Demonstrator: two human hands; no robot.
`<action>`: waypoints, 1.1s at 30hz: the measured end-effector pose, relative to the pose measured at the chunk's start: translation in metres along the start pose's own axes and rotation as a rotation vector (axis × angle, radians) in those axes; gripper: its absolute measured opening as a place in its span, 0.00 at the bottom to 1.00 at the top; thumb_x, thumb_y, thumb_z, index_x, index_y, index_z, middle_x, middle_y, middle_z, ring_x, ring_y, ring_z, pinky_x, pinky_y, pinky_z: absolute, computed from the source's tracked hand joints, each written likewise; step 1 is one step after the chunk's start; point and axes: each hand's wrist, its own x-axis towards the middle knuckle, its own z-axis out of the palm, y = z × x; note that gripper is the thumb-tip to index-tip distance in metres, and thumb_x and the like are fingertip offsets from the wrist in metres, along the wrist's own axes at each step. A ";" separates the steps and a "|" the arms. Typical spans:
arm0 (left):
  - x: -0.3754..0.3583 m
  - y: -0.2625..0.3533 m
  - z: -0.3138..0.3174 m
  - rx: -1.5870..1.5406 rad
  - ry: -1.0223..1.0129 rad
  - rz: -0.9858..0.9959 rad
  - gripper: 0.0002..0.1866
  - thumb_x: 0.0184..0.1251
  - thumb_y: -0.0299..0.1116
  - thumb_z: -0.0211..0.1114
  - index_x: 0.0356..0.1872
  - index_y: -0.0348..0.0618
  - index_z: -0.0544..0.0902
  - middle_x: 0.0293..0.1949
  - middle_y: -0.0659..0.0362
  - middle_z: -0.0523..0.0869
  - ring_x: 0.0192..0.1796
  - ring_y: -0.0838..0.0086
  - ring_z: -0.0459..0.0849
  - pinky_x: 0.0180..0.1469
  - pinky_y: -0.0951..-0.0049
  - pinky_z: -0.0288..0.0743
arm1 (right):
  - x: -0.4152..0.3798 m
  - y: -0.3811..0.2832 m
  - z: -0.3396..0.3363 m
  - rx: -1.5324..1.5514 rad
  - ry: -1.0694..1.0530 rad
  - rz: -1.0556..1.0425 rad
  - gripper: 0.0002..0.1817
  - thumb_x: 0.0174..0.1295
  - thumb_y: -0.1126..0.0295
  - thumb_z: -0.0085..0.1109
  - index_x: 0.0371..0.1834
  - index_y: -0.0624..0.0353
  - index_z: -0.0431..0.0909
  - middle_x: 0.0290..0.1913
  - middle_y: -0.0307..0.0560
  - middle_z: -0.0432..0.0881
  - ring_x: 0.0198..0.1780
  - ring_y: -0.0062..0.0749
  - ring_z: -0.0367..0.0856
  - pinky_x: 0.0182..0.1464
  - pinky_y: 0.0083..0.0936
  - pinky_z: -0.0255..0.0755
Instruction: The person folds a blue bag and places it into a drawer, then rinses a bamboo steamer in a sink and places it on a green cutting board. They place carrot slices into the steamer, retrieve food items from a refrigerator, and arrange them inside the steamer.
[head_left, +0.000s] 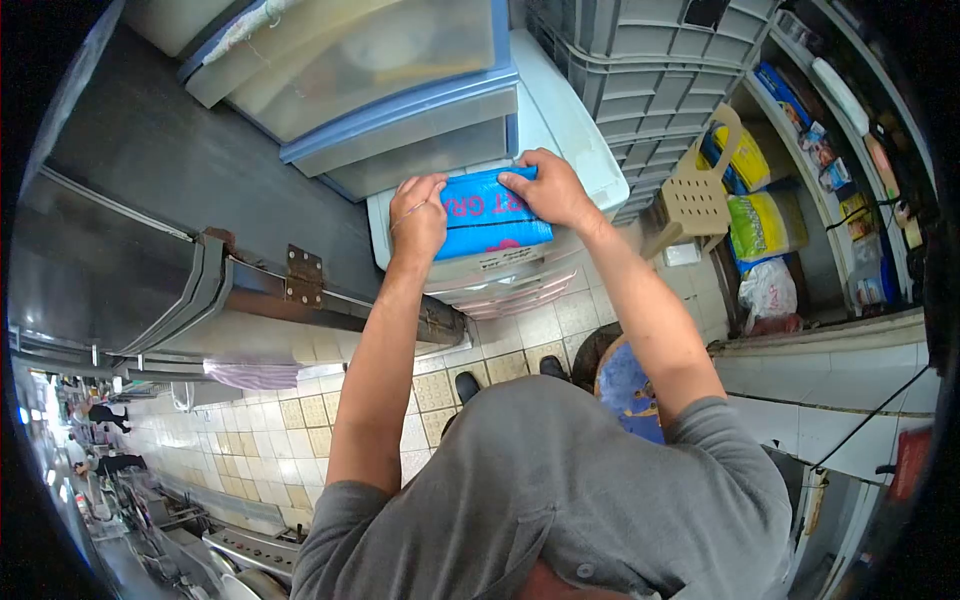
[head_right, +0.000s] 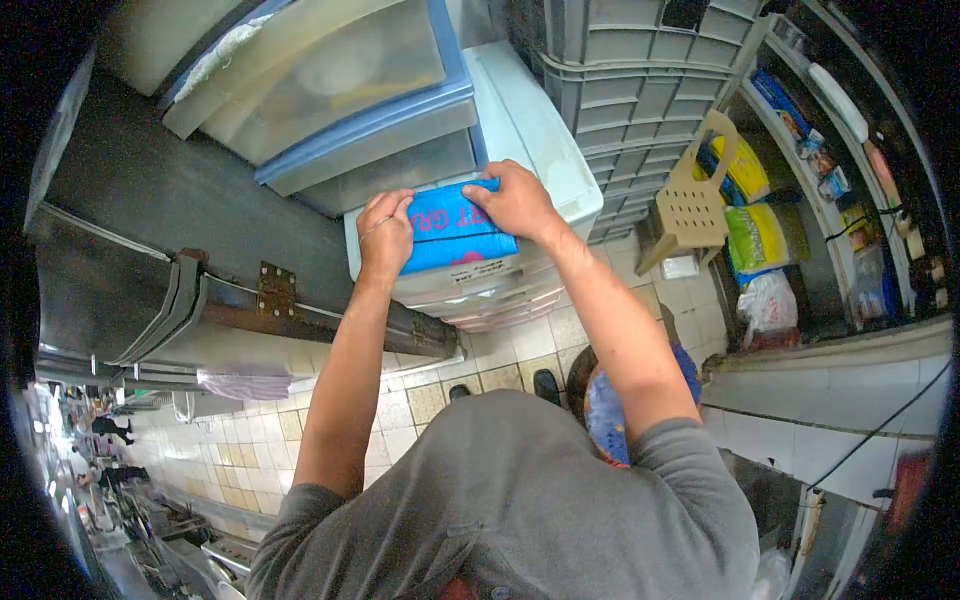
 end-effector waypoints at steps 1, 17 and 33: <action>0.001 -0.002 0.001 -0.025 -0.015 -0.012 0.06 0.67 0.23 0.68 0.42 0.40 0.90 0.40 0.47 0.90 0.44 0.54 0.89 0.50 0.62 0.81 | -0.005 0.000 0.000 0.038 0.020 0.046 0.19 0.66 0.55 0.68 0.44 0.61 0.86 0.44 0.58 0.86 0.47 0.52 0.85 0.52 0.40 0.78; 0.012 0.016 0.003 0.339 -0.333 0.327 0.13 0.73 0.34 0.62 0.53 0.46 0.89 0.64 0.51 0.84 0.69 0.53 0.78 0.74 0.46 0.64 | -0.001 0.009 0.004 -0.414 0.031 -0.082 0.10 0.70 0.64 0.57 0.39 0.57 0.85 0.43 0.50 0.86 0.53 0.51 0.78 0.53 0.51 0.68; -0.006 0.016 0.025 0.476 -0.762 0.362 0.36 0.80 0.52 0.53 0.82 0.48 0.61 0.78 0.53 0.69 0.81 0.58 0.64 0.82 0.46 0.47 | -0.049 -0.017 0.022 -0.477 -0.192 -0.238 0.43 0.73 0.40 0.49 0.81 0.62 0.60 0.81 0.54 0.64 0.84 0.47 0.56 0.79 0.64 0.50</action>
